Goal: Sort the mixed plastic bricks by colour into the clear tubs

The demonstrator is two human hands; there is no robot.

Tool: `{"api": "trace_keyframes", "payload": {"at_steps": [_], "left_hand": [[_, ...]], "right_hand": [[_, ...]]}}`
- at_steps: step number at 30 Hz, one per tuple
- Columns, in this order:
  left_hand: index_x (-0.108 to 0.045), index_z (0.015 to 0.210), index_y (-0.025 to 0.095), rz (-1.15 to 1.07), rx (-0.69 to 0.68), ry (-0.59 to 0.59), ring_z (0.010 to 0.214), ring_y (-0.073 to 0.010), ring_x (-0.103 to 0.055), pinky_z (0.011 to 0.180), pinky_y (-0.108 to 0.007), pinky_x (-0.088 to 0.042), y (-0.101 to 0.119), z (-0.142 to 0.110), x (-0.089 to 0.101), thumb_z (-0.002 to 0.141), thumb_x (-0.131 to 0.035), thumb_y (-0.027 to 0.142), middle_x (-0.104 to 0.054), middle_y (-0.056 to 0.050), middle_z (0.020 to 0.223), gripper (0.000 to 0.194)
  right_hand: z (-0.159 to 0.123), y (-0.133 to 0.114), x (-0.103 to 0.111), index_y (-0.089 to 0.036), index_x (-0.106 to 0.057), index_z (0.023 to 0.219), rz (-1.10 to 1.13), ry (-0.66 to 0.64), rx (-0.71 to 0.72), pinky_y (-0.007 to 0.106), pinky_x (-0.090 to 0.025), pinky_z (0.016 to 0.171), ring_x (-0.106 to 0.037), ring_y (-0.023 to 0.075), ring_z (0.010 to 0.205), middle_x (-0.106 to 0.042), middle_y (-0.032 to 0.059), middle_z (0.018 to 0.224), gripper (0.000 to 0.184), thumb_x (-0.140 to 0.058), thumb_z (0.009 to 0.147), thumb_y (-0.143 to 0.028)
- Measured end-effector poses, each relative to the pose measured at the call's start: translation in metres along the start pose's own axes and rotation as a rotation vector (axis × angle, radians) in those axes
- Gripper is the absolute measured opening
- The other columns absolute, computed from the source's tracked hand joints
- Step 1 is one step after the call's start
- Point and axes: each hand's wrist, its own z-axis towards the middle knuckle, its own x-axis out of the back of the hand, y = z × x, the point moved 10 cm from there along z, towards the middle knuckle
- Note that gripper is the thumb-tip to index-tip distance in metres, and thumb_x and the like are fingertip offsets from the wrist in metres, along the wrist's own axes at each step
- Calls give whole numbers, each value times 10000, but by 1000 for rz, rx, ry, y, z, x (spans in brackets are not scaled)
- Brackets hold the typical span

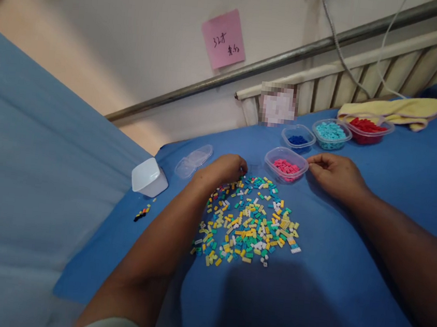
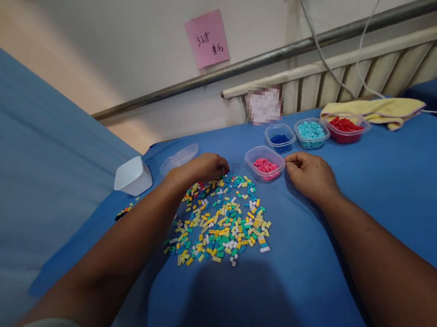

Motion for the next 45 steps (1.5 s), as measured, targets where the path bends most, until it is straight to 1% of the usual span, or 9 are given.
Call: {"api": "trace_keyframes", "payload": {"at_steps": [8, 15, 21, 24, 29, 32, 36, 41, 45], "left_hand": [[-853, 1215, 280, 36, 41, 20, 1013, -290, -760, 738, -333, -481, 6, -6, 2, 913, -671, 143, -829, -71, 1162, 378], [-830, 1189, 225, -7, 73, 19, 929, -247, -723, 665, -310, -401, 6, -14, 2, 914, -663, 164, -819, -70, 1118, 327], [-806, 1053, 162, -432, -5, 192, 769, -168, -660, 670, -277, -450, -4, -16, 26, 903, -677, 143, -771, -39, 924, 199], [-795, 1043, 140, -550, -124, 303, 759, -152, -637, 680, -272, -453, 14, -11, 47, 914, -670, 121, -739, -28, 870, 181], [-799, 1098, 153, -539, -354, 356, 855, -159, -672, 778, -288, -502, 72, 8, 68, 948, -658, 118, -778, -41, 981, 208], [-804, 1232, 188, -469, -401, 279, 976, -183, -718, 862, -306, -534, 92, 14, 67, 985, -670, 142, -811, -48, 1140, 284], [-828, 1174, 182, -307, -244, 270, 968, -212, -731, 845, -326, -526, 68, 4, 65, 988, -666, 168, -821, -56, 1133, 247], [-846, 1189, 253, -110, -120, 0, 937, -225, -729, 748, -313, -466, 36, -10, 21, 898, -726, 150, -827, -19, 1141, 331], [-846, 1144, 236, -112, -161, 21, 910, -215, -719, 734, -309, -452, 36, -6, 4, 902, -692, 151, -825, -23, 1109, 300]], "right_hand": [[-1, 1, 0, -256, -860, 1006, 10, -1, -25, 379, -541, 718, -769, 261, 813, -865, 44, 944, 224, -675, 897, -322], [0, 1, 1, -266, -860, 1014, -12, 4, -18, 370, -528, 697, -764, 261, 806, -869, 44, 951, 231, -675, 902, -346], [0, 1, 1, -266, -859, 1032, -16, 5, -26, 370, -523, 716, -764, 259, 822, -864, 40, 966, 241, -672, 909, -357], [1, 3, 0, -274, -858, 1021, -17, -2, -24, 376, -531, 716, -757, 256, 796, -864, 38, 958, 236, -680, 896, -365], [1, 3, -1, -270, -856, 998, 6, 2, -15, 376, -553, 723, -767, 261, 805, -862, 44, 944, 216, -687, 890, -349], [1, 3, -1, -260, -853, 1018, 23, 0, -13, 375, -557, 726, -771, 259, 807, -862, 44, 954, 224, -677, 903, -337], [1, 3, -1, -262, -852, 1035, 2, 5, -3, 377, -550, 735, -780, 264, 835, -868, 37, 970, 229, -671, 916, -335], [1, 1, 0, -264, -856, 1018, -7, -1, -9, 369, -542, 716, -772, 259, 824, -865, 35, 958, 229, -666, 909, -332], [0, -1, 2, -260, -858, 991, -10, 4, -11, 370, -539, 698, -761, 256, 785, -861, 45, 928, 218, -677, 895, -334]]}}
